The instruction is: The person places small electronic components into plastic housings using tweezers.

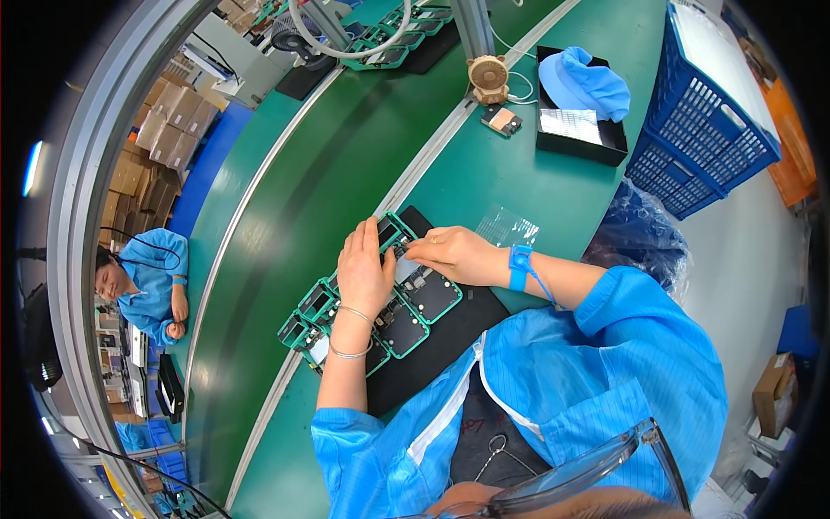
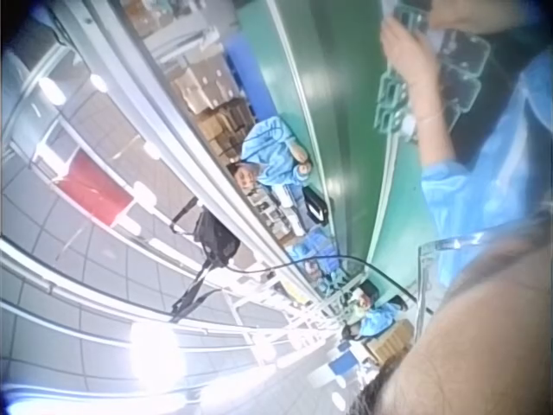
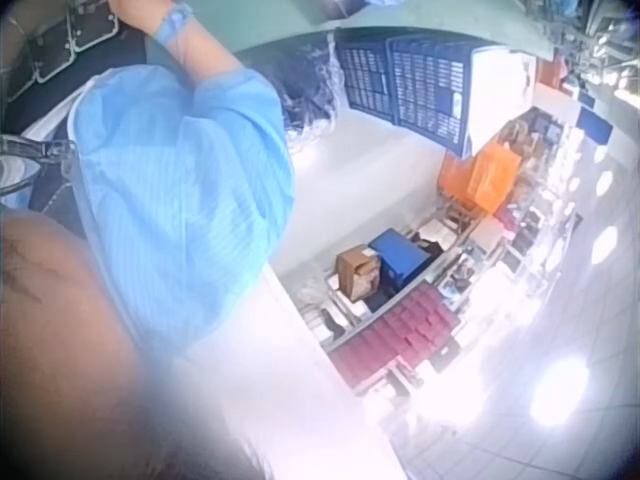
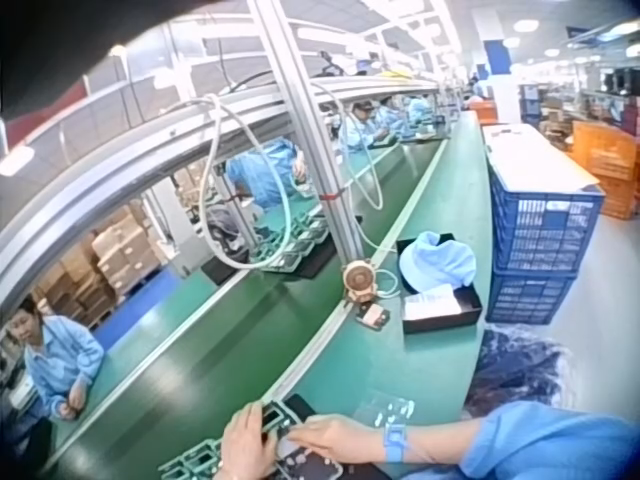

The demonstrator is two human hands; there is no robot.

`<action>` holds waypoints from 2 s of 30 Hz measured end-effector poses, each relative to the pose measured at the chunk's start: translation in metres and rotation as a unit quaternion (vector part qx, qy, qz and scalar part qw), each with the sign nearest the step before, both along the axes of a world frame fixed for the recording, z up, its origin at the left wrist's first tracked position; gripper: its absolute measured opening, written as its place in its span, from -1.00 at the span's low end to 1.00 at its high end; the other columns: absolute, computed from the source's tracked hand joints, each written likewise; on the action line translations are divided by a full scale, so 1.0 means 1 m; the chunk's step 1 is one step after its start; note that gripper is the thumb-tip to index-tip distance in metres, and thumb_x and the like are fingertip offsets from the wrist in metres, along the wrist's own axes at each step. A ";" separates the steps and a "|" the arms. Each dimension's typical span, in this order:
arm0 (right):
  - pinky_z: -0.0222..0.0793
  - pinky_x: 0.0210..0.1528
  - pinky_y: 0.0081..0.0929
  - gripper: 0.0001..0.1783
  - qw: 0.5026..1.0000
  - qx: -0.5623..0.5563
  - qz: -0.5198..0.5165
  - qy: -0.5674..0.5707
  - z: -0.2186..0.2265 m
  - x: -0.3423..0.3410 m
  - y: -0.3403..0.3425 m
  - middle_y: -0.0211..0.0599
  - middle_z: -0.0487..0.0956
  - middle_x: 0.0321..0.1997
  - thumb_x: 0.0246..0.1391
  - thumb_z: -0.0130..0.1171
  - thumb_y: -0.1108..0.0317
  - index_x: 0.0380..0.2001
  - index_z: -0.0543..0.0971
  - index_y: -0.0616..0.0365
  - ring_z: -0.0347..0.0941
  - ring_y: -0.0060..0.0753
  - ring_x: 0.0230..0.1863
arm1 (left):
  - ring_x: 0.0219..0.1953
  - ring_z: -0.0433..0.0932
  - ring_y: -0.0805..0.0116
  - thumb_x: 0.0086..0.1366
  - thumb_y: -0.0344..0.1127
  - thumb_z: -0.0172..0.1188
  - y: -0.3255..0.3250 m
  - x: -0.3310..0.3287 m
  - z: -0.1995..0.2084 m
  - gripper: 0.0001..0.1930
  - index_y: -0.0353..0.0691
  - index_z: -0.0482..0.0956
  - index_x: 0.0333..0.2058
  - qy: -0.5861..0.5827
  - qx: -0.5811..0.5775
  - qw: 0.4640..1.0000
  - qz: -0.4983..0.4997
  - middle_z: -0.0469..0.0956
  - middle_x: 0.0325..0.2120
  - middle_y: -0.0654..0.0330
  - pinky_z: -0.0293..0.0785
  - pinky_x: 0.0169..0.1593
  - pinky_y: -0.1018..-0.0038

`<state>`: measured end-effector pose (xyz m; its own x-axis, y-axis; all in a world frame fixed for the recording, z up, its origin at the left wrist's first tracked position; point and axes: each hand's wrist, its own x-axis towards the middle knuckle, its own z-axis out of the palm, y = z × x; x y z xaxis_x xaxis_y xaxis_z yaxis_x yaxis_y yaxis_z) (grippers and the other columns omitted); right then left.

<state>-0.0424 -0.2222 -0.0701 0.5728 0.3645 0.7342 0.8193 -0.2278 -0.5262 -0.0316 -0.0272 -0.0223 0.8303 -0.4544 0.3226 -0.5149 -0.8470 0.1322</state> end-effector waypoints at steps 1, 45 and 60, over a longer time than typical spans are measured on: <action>0.47 -0.34 -0.33 -0.87 1.000 0.002 -0.006 -0.007 -0.001 0.000 0.000 -0.33 0.61 -0.32 0.02 0.24 0.45 -0.31 0.59 0.17 0.49 -0.23 -0.38 | 0.06 0.42 0.00 0.15 -0.36 0.20 0.000 0.000 0.000 -0.43 -0.39 0.28 0.13 0.000 0.000 1.000 0.000 0.42 0.04 -0.08 0.38 0.08 0.21; 0.39 -0.33 -0.64 -0.78 0.917 0.116 -0.009 0.382 0.009 0.002 -0.100 -0.30 0.62 -0.39 0.20 0.09 0.45 -0.14 0.63 0.26 0.49 -0.60 -0.35 | 0.09 0.46 0.02 0.07 -0.49 0.27 0.017 -0.177 -0.036 -0.55 -0.33 0.49 0.01 0.061 -0.089 0.986 -0.128 0.42 0.08 -0.04 0.49 0.06 0.26; 0.41 -0.35 -0.66 -0.78 0.914 0.125 -0.081 0.378 -0.011 0.003 -0.134 -0.31 0.61 -0.37 0.19 0.09 0.51 -0.13 0.61 0.32 0.52 -0.56 -0.34 | 0.14 0.35 0.05 0.18 -0.50 0.07 0.194 0.038 -0.063 -0.64 -0.18 0.52 -0.02 -0.067 0.010 0.986 0.152 0.46 0.05 0.10 0.33 0.19 0.30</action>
